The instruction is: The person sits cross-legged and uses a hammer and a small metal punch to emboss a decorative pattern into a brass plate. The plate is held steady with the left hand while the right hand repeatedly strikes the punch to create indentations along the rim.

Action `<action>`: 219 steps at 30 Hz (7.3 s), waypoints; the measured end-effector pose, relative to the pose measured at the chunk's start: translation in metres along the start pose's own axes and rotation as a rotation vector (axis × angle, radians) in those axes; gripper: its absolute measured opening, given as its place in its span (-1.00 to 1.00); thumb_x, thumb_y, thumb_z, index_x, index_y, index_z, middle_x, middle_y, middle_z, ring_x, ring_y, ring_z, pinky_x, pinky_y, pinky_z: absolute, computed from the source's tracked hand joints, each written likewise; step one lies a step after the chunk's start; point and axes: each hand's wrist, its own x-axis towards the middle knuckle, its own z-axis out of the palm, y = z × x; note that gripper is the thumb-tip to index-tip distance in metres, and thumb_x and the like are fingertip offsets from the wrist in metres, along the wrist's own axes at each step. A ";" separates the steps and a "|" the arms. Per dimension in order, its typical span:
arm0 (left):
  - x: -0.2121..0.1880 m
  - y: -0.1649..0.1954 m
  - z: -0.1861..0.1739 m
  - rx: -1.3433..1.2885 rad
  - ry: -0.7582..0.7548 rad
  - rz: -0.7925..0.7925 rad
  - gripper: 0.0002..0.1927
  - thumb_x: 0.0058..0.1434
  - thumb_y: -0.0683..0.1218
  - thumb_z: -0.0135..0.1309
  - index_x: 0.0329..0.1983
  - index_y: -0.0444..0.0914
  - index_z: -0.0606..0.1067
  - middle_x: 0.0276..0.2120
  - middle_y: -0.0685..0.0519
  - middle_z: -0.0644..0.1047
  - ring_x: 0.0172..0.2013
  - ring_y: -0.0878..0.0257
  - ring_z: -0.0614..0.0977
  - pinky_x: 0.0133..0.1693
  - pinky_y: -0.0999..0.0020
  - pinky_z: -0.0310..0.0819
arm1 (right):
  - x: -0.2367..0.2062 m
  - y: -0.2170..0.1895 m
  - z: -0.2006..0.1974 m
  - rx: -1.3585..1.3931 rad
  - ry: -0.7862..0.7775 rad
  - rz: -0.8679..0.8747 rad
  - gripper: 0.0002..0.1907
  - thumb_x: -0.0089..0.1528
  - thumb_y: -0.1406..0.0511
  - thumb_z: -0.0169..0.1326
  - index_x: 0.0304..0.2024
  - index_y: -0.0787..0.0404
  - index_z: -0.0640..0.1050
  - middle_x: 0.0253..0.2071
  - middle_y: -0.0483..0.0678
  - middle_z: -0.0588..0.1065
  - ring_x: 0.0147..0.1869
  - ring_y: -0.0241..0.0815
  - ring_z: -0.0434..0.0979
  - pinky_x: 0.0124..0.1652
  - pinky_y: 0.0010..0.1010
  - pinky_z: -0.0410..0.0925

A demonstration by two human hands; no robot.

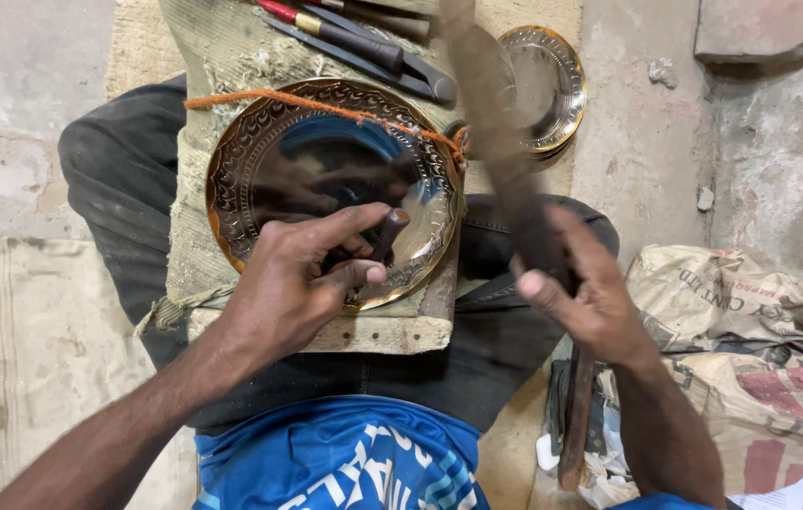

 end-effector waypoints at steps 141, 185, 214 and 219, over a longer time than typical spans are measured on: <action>-0.008 -0.004 -0.021 -0.058 0.109 0.070 -0.47 0.13 -0.12 0.31 0.19 -0.26 0.51 -0.31 -0.03 0.71 -0.30 0.27 0.75 -0.27 0.30 0.61 | 0.033 -0.028 -0.002 -0.015 0.002 -0.073 -0.39 0.29 0.20 0.22 0.37 0.08 0.40 0.03 -0.10 0.60 0.03 -0.26 0.61 0.03 -0.36 0.46; -0.001 0.001 -0.062 0.117 -0.141 0.098 -0.46 0.08 -0.23 0.29 0.18 -0.28 0.50 -0.13 -0.10 0.68 -0.18 0.20 0.79 -0.18 0.31 0.68 | -0.003 0.004 0.056 0.015 0.294 -0.130 -0.29 0.16 0.25 0.39 0.32 0.24 0.44 -0.03 0.02 0.63 0.03 -0.28 0.62 0.06 -0.45 0.44; 0.007 -0.003 -0.064 0.080 -0.079 0.139 -0.43 0.06 -0.23 0.29 0.19 -0.32 0.48 -0.08 -0.12 0.67 -0.18 0.18 0.77 -0.21 0.29 0.67 | 0.029 -0.019 0.039 0.125 0.122 -0.148 -0.37 0.20 0.32 0.28 0.31 0.17 0.40 0.18 0.03 0.49 0.27 -0.20 0.49 0.23 -0.30 0.37; 0.012 -0.002 -0.065 0.094 -0.103 0.132 -0.44 0.06 -0.21 0.28 0.18 -0.28 0.49 -0.02 -0.06 0.67 -0.19 0.19 0.77 -0.20 0.31 0.70 | 0.030 -0.020 0.038 0.157 0.126 -0.072 -0.34 0.19 0.28 0.30 0.32 0.11 0.39 0.10 0.03 0.55 0.13 -0.19 0.61 0.15 -0.30 0.48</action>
